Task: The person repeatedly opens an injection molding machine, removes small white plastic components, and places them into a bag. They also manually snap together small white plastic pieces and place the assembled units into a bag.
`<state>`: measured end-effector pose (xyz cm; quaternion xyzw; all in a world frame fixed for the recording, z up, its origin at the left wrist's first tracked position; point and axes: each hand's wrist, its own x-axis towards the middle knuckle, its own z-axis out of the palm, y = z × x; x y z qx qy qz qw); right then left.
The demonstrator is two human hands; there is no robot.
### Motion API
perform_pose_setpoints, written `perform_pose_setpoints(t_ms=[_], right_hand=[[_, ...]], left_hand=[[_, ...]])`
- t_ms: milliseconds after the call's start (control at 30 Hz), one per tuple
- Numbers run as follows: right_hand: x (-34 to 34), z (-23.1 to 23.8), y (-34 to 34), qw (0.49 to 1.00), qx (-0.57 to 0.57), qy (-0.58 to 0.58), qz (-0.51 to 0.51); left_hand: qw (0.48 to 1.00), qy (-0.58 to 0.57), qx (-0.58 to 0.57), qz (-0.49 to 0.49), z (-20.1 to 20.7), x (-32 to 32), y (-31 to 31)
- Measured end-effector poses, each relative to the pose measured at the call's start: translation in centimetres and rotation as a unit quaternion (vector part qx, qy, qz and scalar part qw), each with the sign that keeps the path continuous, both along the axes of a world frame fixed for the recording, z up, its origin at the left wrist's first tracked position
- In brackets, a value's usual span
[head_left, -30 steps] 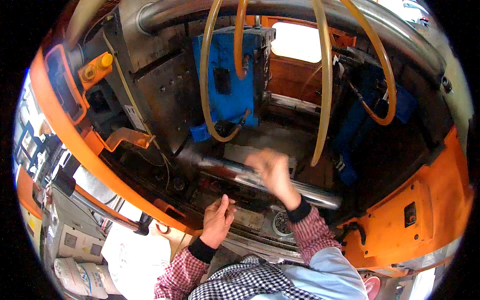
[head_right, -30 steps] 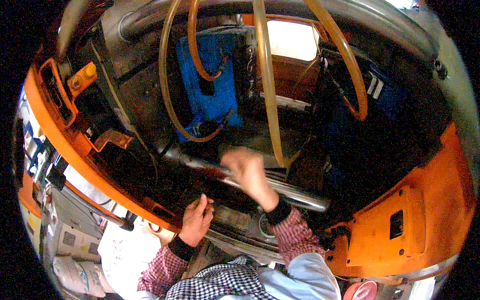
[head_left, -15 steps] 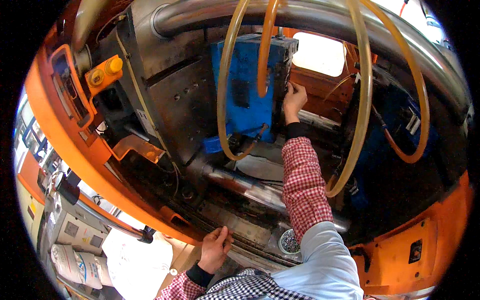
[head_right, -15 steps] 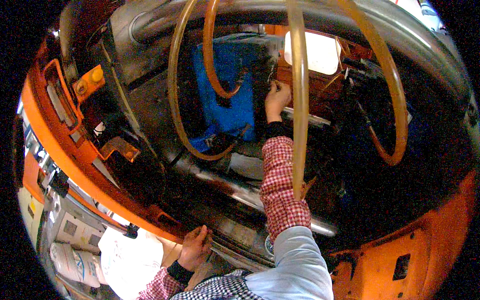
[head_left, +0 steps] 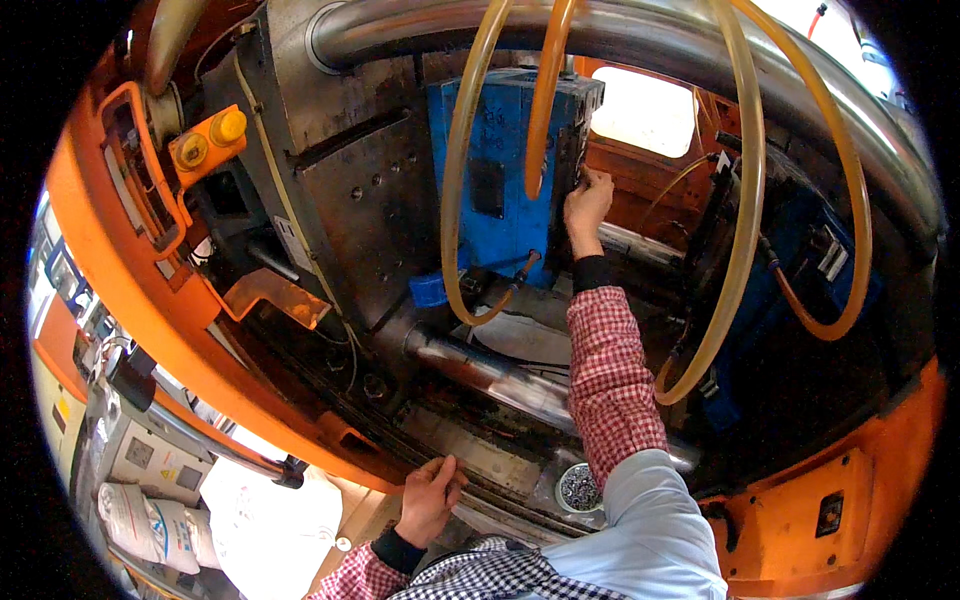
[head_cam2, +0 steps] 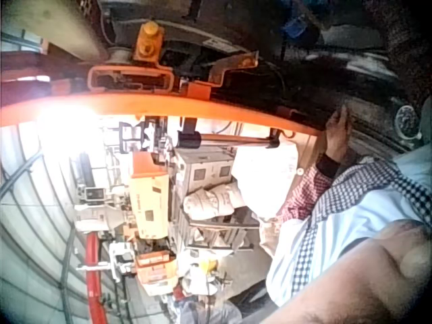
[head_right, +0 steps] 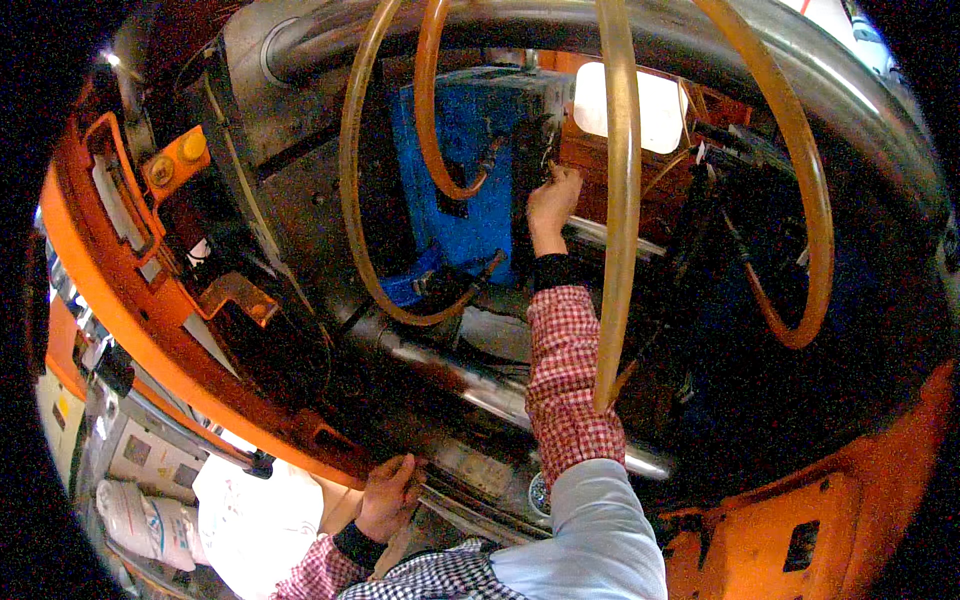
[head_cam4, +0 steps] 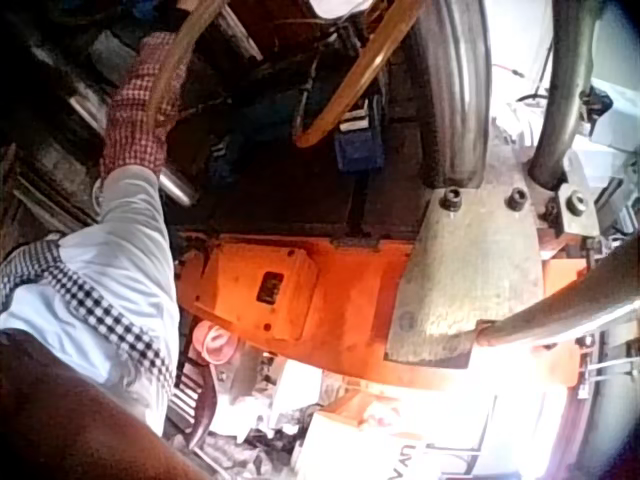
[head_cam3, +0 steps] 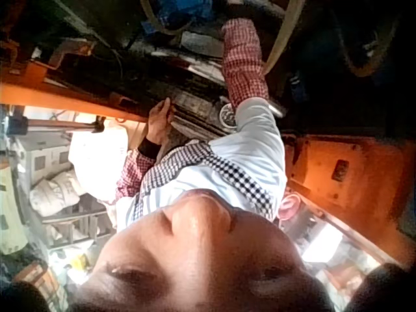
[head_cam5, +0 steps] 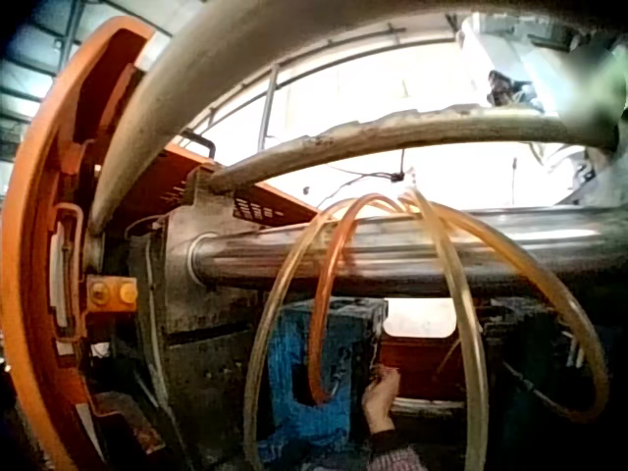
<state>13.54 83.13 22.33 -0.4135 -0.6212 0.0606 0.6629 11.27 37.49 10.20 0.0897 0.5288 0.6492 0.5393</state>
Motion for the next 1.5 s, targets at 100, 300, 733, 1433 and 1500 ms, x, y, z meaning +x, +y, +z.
perform_pose_setpoints(t_ms=[100, 300, 733, 1433, 1500], right_hand=[[0.2, 0.0, -0.8, 0.997, 0.01, -0.077, -0.022], [3.3, 0.2, -0.4, 0.997, -0.028, -0.06, 0.041], [12.1, -7.8, -35.1, 0.86, -0.093, -0.269, 0.425], [26.5, -17.4, -40.0, 0.949, -0.254, 0.114, 0.144], [27.3, -17.9, -40.2, 0.948, -0.251, 0.132, 0.144]], left_hand=[[1.0, 0.019, -0.004, -0.024, 0.0, -0.2, -0.6], [0.995, 0.004, 0.055, -0.08, -0.7, -0.4, -0.9], [0.986, 0.019, 0.106, -0.127, 0.3, 1.4, 1.5], [0.911, 0.166, 0.188, -0.327, -9.6, 11.0, 8.1], [0.815, 0.416, 0.229, -0.333, -8.3, 11.7, 8.4]])
